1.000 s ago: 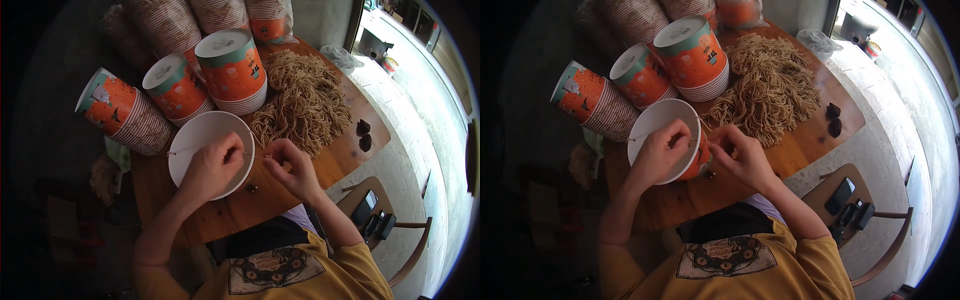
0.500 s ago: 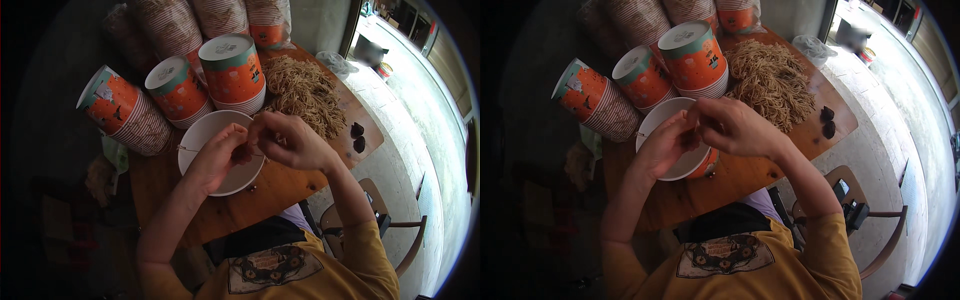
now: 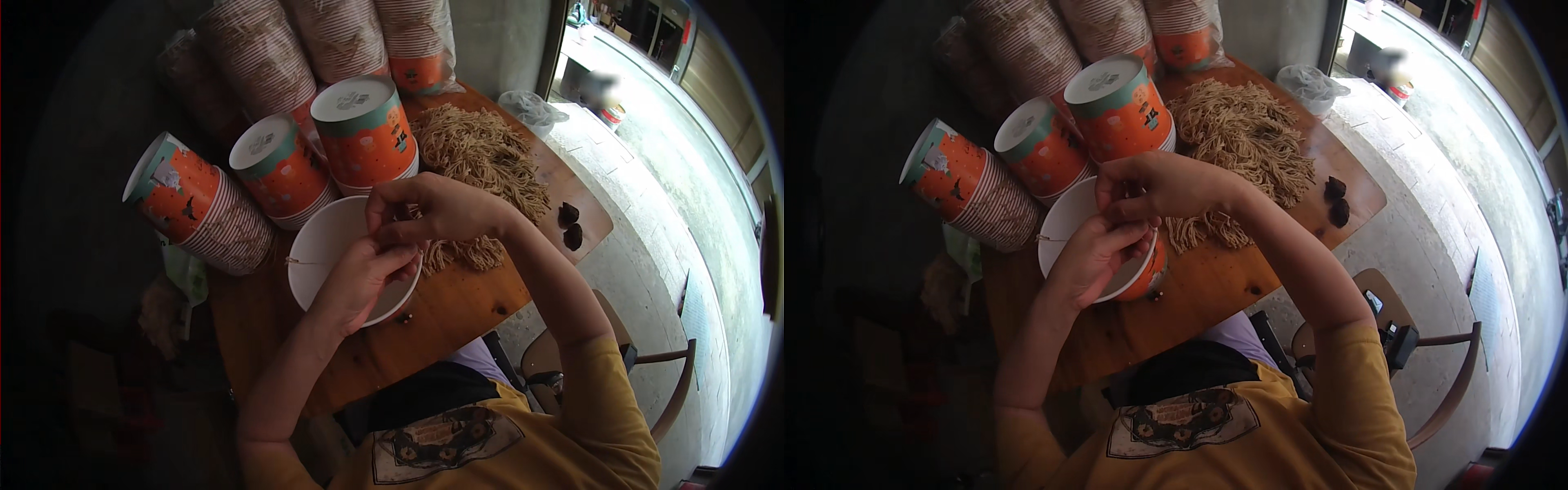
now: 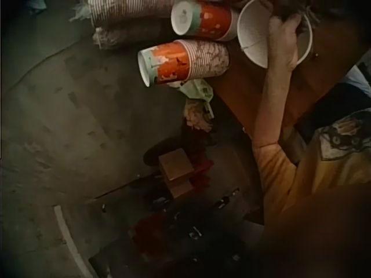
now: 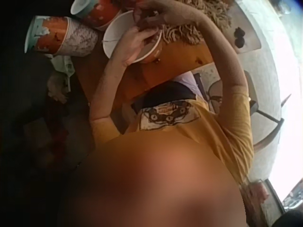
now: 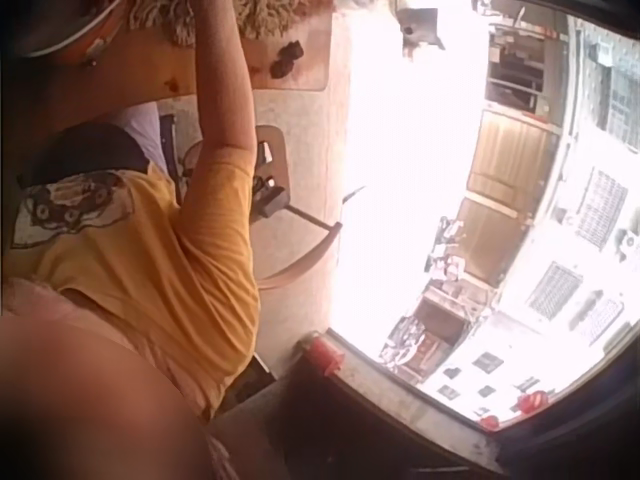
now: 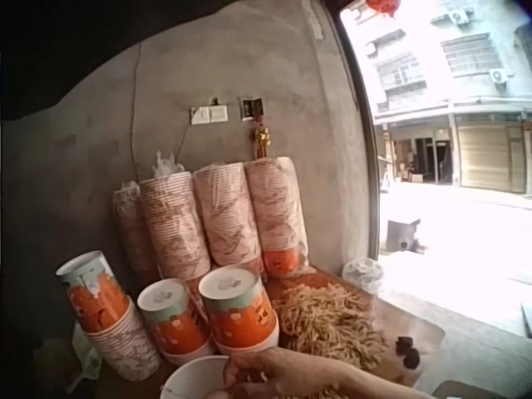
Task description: Manually attaching strings and beads to the rims of paper bowls for manufacturing assembly.
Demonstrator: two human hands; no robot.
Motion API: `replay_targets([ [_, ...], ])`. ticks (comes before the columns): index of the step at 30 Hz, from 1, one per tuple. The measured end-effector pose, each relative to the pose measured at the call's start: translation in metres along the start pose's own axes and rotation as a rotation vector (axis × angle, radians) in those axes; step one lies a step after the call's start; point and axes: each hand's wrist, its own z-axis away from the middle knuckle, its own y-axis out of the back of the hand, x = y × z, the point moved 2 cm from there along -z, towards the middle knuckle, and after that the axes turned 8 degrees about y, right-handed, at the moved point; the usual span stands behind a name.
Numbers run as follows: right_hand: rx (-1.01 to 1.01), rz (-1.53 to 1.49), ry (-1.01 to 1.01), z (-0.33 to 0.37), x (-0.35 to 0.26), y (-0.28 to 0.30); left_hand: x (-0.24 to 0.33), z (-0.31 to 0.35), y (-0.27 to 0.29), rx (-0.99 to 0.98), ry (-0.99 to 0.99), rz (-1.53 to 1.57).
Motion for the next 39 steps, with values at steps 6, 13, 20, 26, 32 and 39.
replay_targets([
  [6, 0.154, 0.151, 0.017, 0.01, 0.018, 0.004, 0.0, -0.001, -0.005, 0.035, 0.054, -0.029],
  [13, 0.518, 0.49, 0.141, 0.058, 0.013, -0.008, 0.002, -0.002, -0.009, 0.052, 0.044, -0.011],
  [20, 0.498, 0.687, 0.226, 0.062, 0.003, -0.025, 0.004, -0.007, -0.006, 0.049, 0.031, -0.065],
  [26, 0.698, 0.522, 0.074, 0.068, 0.006, -0.046, 0.002, -0.005, -0.001, 0.024, 0.067, -0.018],
  [32, 0.8, 0.243, -0.028, 0.073, 0.014, -0.073, 0.003, -0.004, 0.008, -0.046, 0.155, 0.108],
  [39, 0.802, 0.266, 0.048, 0.073, 0.01, -0.082, 0.002, -0.003, 0.004, -0.1, 0.176, 0.123],
])
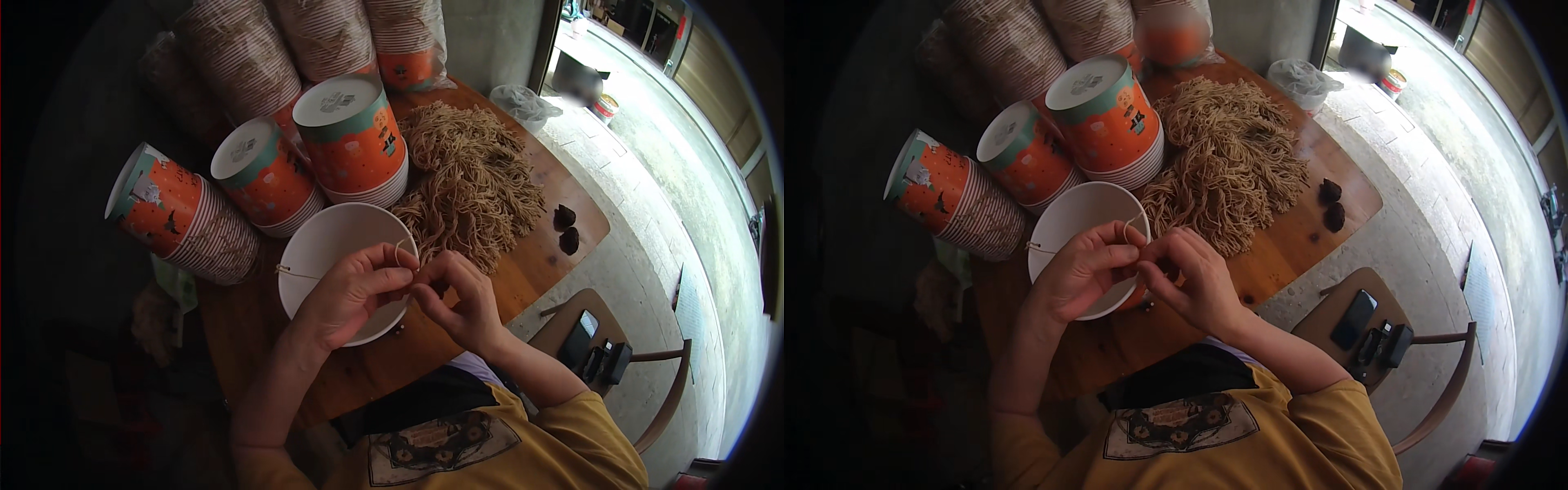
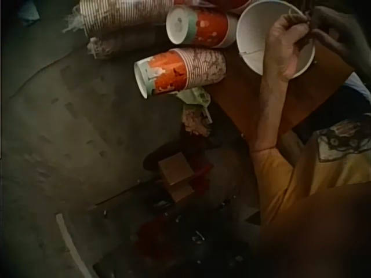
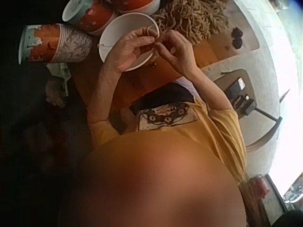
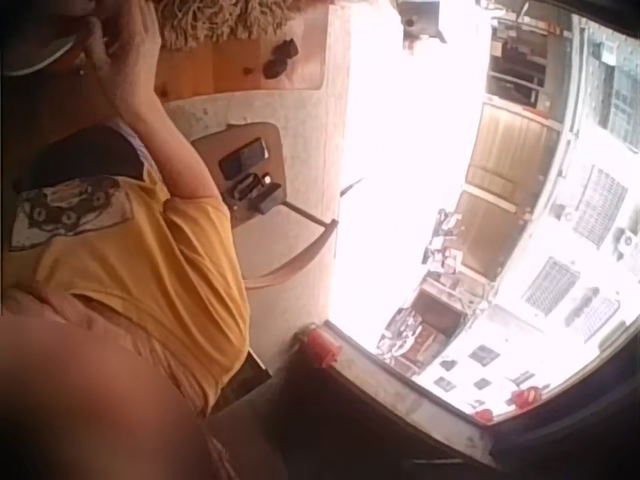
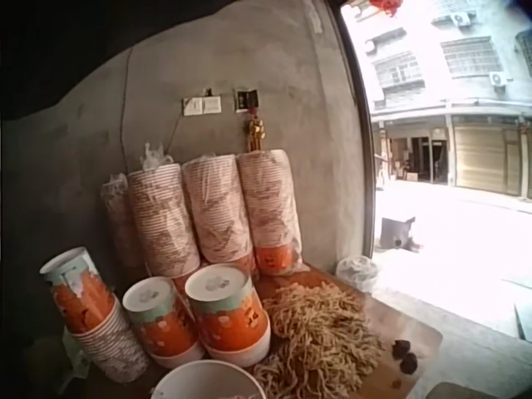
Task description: Manually attaching strings and beads to the rims of paper bowls for manufacturing assembly.
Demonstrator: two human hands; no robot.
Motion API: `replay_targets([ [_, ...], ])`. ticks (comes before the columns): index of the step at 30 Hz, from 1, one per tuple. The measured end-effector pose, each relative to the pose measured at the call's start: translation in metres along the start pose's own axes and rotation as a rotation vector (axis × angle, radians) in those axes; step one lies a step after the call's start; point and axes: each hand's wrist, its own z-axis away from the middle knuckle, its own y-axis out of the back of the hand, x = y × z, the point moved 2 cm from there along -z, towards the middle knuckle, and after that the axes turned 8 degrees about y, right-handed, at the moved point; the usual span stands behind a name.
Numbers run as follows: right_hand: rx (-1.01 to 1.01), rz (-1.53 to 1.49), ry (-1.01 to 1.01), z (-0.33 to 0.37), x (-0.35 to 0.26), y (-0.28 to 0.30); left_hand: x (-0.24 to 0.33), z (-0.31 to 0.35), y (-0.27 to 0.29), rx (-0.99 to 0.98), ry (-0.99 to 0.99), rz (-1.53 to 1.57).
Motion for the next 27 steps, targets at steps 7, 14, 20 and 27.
replay_targets([
  [7, -0.054, 0.206, 0.173, -0.013, -0.003, 0.02, 0.003, -0.002, -0.003, 0.016, -0.045, -0.071],
  [14, -0.305, 0.336, 0.41, -0.057, 0.001, 0.028, 0.008, -0.006, -0.011, 0.128, -0.131, -0.291],
  [20, -0.503, 0.053, 0.213, -0.069, 0.025, 0.039, 0.013, -0.006, -0.011, 0.176, -0.121, -0.398],
  [27, -0.608, -0.616, -0.357, -0.066, 0.04, 0.046, 0.007, -0.003, -0.006, 0.148, -0.118, -0.391],
])
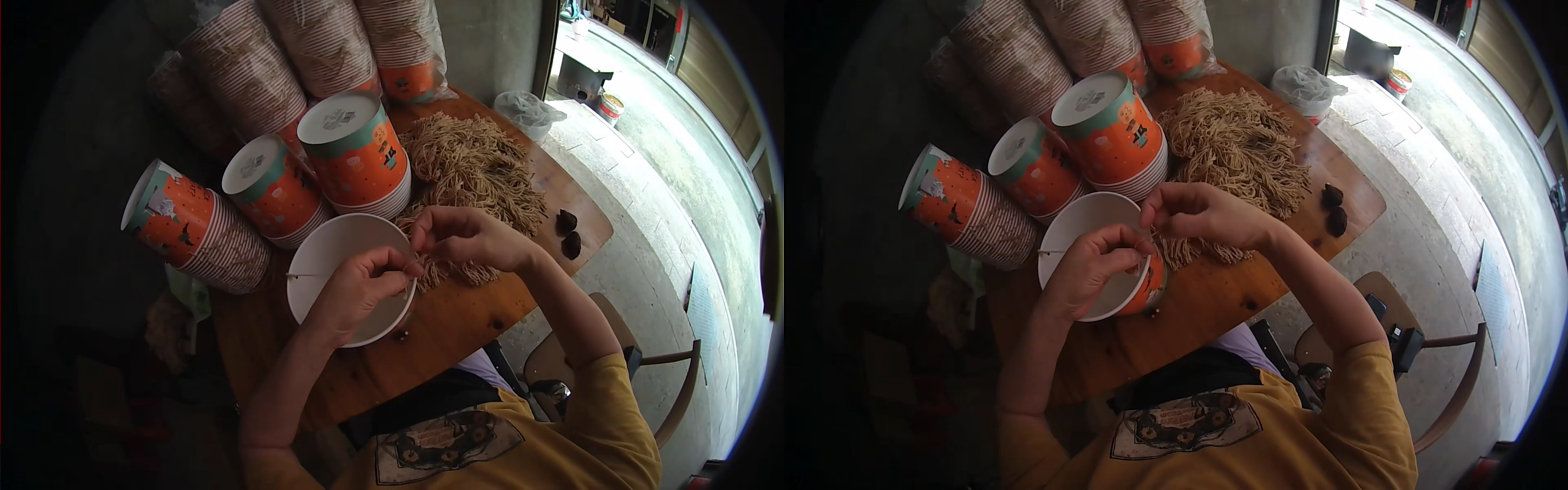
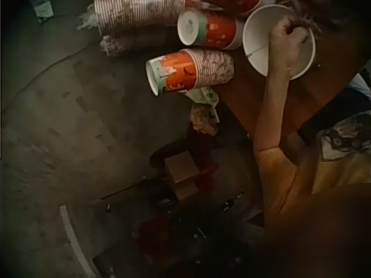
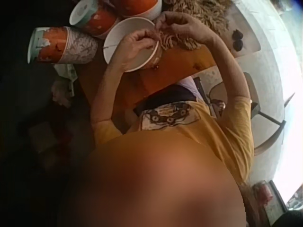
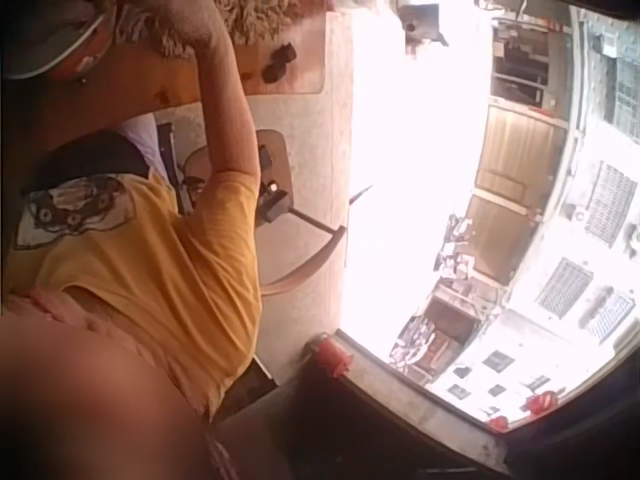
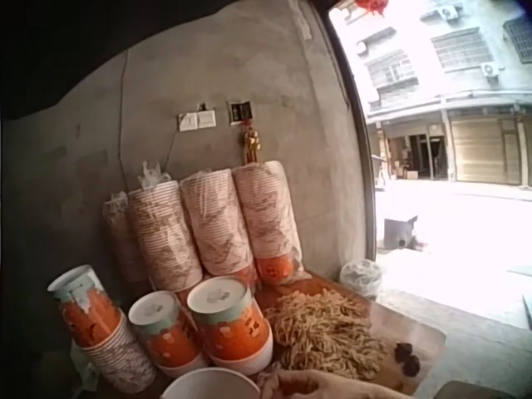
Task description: Manually attaching strings and beads to the rims of paper bowls for manufacturing assembly.
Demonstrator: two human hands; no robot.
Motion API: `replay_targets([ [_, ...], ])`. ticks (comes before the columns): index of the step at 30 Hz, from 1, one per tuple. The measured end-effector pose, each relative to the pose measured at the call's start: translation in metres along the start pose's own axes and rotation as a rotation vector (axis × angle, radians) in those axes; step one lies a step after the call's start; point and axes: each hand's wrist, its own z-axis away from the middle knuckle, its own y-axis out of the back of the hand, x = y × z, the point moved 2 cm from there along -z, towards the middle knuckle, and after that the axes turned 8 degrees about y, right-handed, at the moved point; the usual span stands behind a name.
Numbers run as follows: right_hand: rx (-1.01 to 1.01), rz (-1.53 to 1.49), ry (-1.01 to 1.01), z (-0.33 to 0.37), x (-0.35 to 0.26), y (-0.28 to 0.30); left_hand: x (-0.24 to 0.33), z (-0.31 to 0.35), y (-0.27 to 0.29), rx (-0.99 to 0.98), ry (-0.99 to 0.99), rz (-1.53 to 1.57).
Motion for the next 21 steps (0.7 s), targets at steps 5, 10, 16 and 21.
replay_targets([
  [5, -0.012, -0.054, -0.01, -0.005, -0.004, 0.0, 0.006, 0.005, -0.003, 0.003, 0.023, 0.006],
  [10, -0.052, 0.931, 0.363, -0.007, -0.015, -0.007, 0.005, 0.008, 0.001, 0.038, 0.091, -0.022],
  [16, 0.025, 0.081, 0.266, -0.006, -0.002, -0.001, 0.007, 0.016, 0.001, 0.01, 0.07, -0.009],
  [21, 0.046, -0.266, 0.322, -0.007, 0.015, -0.002, 0.005, 0.014, 0.0, 0.027, 0.052, 0.038],
])
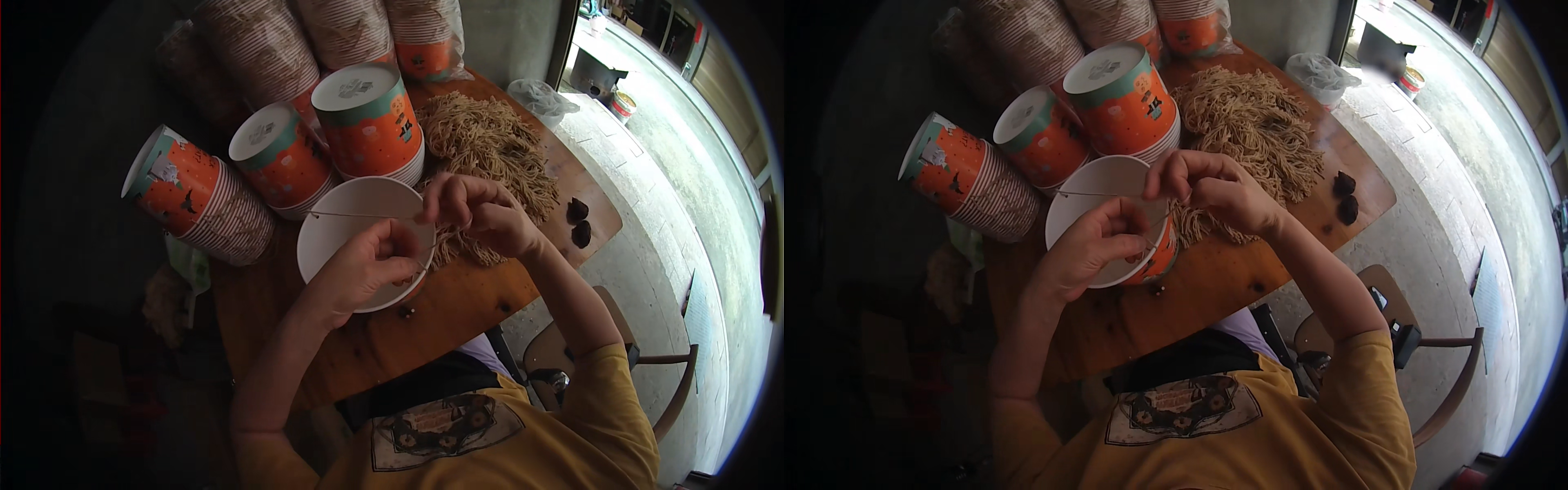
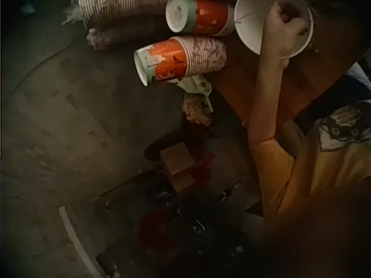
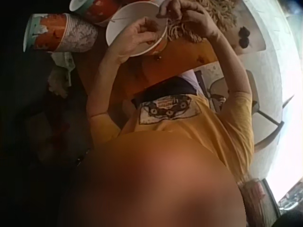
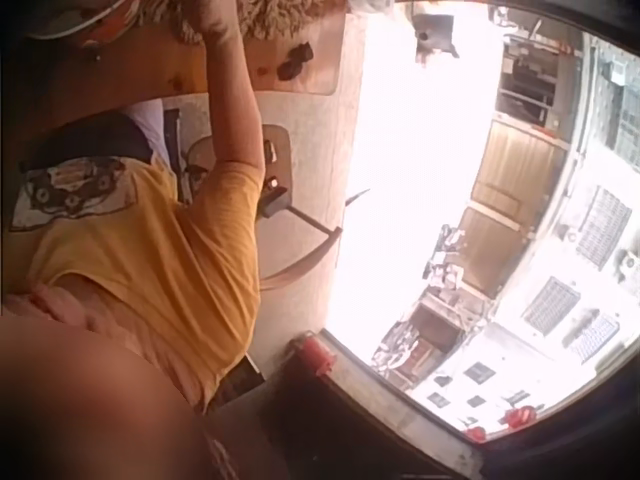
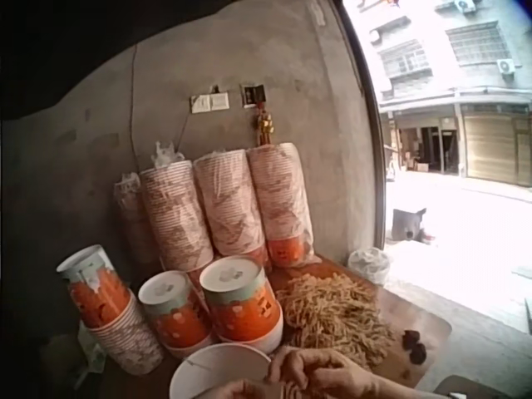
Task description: Manually attaching strings and beads to the rims of paper bowls for manufacturing assembly.
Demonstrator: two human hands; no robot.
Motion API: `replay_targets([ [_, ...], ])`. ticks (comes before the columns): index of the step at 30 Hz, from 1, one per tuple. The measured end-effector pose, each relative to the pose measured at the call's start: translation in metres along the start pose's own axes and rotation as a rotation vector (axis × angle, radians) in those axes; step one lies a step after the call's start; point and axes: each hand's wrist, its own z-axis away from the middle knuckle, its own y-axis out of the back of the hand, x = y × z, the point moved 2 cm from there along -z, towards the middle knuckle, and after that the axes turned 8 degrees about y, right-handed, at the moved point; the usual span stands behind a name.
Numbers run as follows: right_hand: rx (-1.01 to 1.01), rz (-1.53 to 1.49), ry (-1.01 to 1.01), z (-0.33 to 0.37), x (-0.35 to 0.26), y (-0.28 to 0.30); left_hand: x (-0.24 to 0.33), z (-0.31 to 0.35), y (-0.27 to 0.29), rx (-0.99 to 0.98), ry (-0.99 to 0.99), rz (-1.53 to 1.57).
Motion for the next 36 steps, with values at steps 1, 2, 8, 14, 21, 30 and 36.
replay_targets([
  [1, -0.024, 0.057, 0.033, 0.0, 0.001, 0.001, -0.001, -0.002, 0.001, -0.004, 0.006, 0.004],
  [2, -0.011, 0.06, 0.087, -0.003, 0.0, -0.003, -0.002, -0.003, 0.003, -0.013, 0.029, -0.023],
  [8, 0.061, 0.054, 0.108, -0.003, -0.01, -0.01, 0.005, -0.012, 0.01, -0.096, 0.134, -0.027],
  [14, -0.197, 0.492, 0.185, -0.01, -0.017, -0.013, 0.002, -0.02, 0.013, -0.138, 0.175, -0.02],
  [21, -0.327, 1.193, 0.124, -0.006, -0.03, -0.028, 0.006, -0.013, 0.012, -0.165, 0.162, 0.008],
  [30, -0.036, 1.147, -0.069, 0.011, -0.02, -0.054, 0.005, -0.012, 0.013, -0.175, 0.096, -0.05],
  [36, 0.016, 1.11, -0.15, 0.012, -0.018, -0.054, 0.008, -0.004, 0.005, -0.035, -0.092, -0.375],
])
